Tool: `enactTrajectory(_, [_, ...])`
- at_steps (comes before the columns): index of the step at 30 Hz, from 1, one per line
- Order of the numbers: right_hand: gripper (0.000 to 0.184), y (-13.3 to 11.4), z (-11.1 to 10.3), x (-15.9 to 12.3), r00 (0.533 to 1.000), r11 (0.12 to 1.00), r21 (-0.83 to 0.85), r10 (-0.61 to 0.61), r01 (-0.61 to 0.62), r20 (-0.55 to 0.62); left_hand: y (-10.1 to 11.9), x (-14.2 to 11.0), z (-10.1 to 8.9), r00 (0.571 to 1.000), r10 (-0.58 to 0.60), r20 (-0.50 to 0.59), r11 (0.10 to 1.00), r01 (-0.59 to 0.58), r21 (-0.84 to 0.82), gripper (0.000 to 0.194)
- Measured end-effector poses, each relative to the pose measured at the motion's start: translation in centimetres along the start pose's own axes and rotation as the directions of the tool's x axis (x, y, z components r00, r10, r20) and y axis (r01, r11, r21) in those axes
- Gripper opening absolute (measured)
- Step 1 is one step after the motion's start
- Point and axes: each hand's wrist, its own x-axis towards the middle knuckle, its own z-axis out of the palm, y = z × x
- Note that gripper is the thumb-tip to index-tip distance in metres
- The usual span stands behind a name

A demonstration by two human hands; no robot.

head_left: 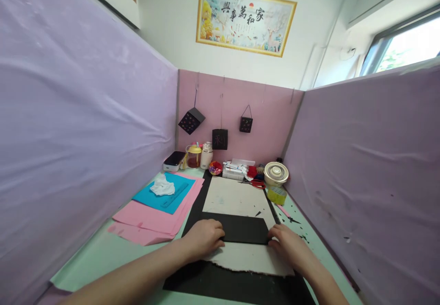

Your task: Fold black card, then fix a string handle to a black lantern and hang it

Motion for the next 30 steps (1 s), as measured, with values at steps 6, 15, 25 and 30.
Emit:
enactTrajectory(6, [0.014,-2.0,-4.6,2.9,0.979,0.978,0.129,-0.147,0.165,-0.139,-2.9,3.6,-6.2,0.995,0.101,-0.019,0.995,-0.101,-0.024,0.015])
enactTrajectory(15, [0.014,-5.9,-14.9,18.8,0.935,0.925,0.261,-0.194,0.275,-0.298,-14.6,18.4,-21.3,0.942,-0.285,-0.175,0.958,0.284,-0.033,0.018])
enactTrajectory(25, [0.008,-7.5,-17.8,39.9,0.956,0.754,0.643,0.073,0.133,-0.284,-26.0,32.6,-28.5,0.758,-0.507,-0.41,0.859,0.403,-0.316,0.043])
enactTrajectory(30, [0.021,-7.8,-16.9,47.8,0.948,0.674,0.733,0.164,0.096,-0.274,-28.7,38.0,-27.2,0.691,-0.564,-0.452,0.811,0.363,-0.458,0.051])
